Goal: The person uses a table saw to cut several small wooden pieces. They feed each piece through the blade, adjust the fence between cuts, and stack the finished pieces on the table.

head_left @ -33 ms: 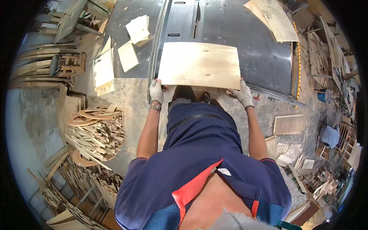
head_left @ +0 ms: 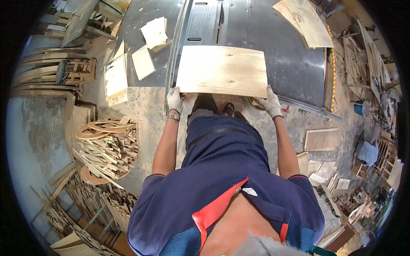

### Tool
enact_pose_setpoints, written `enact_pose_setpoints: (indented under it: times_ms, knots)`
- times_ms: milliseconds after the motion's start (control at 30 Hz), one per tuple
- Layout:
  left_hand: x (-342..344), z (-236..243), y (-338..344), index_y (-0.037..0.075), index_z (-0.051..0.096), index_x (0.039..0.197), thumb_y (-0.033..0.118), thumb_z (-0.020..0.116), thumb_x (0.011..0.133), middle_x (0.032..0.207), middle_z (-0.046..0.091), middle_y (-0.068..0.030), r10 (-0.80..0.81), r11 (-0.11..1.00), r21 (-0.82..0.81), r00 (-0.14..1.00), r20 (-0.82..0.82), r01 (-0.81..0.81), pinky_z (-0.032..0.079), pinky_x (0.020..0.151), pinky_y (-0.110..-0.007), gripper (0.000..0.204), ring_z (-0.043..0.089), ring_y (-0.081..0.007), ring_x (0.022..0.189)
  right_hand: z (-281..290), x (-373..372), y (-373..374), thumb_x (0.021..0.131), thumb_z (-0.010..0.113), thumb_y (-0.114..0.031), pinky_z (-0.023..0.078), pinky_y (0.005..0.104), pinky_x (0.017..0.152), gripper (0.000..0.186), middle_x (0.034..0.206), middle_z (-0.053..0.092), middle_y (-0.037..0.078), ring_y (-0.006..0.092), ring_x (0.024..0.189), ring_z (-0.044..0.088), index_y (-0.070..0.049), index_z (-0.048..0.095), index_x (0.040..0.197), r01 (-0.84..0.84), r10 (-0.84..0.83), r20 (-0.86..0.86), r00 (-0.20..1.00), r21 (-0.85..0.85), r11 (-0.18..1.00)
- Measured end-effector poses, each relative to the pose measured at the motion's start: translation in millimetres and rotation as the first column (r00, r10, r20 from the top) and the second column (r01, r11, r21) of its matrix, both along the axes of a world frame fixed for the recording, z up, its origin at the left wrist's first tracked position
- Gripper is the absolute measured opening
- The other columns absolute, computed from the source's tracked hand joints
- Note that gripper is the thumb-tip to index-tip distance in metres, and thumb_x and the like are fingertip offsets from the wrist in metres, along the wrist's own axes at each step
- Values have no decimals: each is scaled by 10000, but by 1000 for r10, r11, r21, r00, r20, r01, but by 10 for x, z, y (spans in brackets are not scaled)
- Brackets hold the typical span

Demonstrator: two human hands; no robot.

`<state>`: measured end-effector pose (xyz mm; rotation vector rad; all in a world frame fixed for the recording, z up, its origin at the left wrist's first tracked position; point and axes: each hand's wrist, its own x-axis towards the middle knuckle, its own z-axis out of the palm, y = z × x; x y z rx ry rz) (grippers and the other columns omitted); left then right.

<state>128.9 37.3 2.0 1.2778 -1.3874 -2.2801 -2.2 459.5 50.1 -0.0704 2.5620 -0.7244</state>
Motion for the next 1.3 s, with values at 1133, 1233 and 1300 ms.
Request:
enact_pose_setpoints:
  times_ms: [1133,1233,1300]
  knots:
    - [-591,-50,-279,92,514,1426,319,587,955,1438,543,-218,-347,-559,-616,518,782,556,486,1027,-476,528,581,-421,1253,-157,9,-396,574,818,-732,427,446,1026,1028,1219,620,167,341,1166,565,-23,576,1277,-66,153,-244,958,329,942]
    - [-490,-46,-277,84,503,1432,288,590,951,1434,546,-217,-330,-586,-585,494,804,561,470,1047,-475,529,580,-424,1250,-140,118,-401,587,811,-727,425,444,1024,1003,1216,621,162,343,1159,563,-18,588,1261,-85,181,-268,946,335,938]
    - [-385,-48,-263,81,496,1429,224,641,896,1431,545,-218,-338,-561,-612,520,784,557,487,1030,-461,571,576,-429,1253,-123,214,-387,599,816,-703,420,441,1024,968,1211,623,155,337,1165,556,-24,594,1253,-100,202,-264,943,354,930]
